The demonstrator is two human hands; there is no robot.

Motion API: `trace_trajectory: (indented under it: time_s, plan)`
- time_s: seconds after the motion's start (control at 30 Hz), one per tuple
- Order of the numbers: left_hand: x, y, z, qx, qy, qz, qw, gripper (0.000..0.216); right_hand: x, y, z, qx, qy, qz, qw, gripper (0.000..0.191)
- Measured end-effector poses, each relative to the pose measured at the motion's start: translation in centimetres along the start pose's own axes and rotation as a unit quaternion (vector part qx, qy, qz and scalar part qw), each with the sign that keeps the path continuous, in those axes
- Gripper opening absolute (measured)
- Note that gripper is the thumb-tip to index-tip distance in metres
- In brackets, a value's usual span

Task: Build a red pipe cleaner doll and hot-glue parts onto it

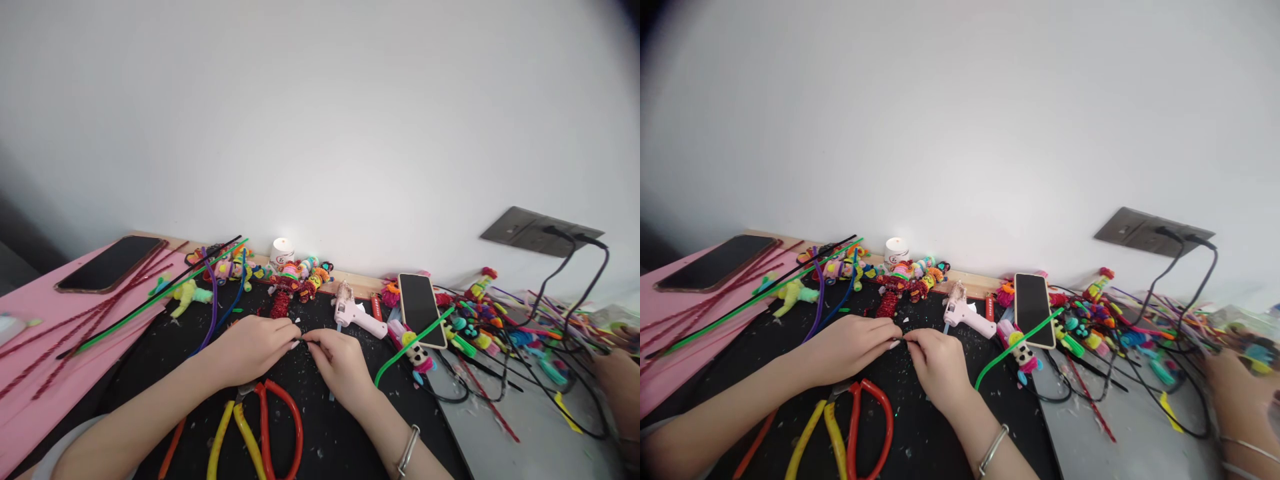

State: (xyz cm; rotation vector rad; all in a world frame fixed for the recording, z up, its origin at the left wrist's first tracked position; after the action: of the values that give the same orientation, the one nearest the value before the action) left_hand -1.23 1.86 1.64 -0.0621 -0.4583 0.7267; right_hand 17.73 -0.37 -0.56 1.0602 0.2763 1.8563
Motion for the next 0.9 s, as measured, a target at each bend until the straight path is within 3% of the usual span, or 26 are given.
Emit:
trace_trajectory:
  time_s: [0.3,0.5,0.9]
  plan:
    - [-0.14,0.16,-0.42,0.0,-0.019,-0.023,1.0,0.026,0.04,0.32,0.07,-0.01,0.005,-0.014,1.0,0.02]
    - [-0.11,0.22,-0.41,-0.012,-0.008,-0.014,1.0,0.023,0.02,0.18,0.11,-0.039,0.031,0.005,0.999,0.022]
    - [-0.06,0.13,-0.45,-0.002,-0.019,-0.02,1.0,0.026,-0.06,0.26,0.05,-0.051,0.023,0.029,0.998,0.021]
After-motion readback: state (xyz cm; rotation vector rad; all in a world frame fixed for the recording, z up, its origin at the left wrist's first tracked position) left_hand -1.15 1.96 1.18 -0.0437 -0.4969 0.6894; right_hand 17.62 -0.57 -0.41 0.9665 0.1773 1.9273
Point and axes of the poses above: each hand's wrist, its own x-axis towards the middle knuckle, its own z-axis out of the back of the hand, y = z × x, the point moved 1 cm from there along x, towards the middle knuckle, and after that the axes turned 14 degrees about -y, right-handed, at the moved point
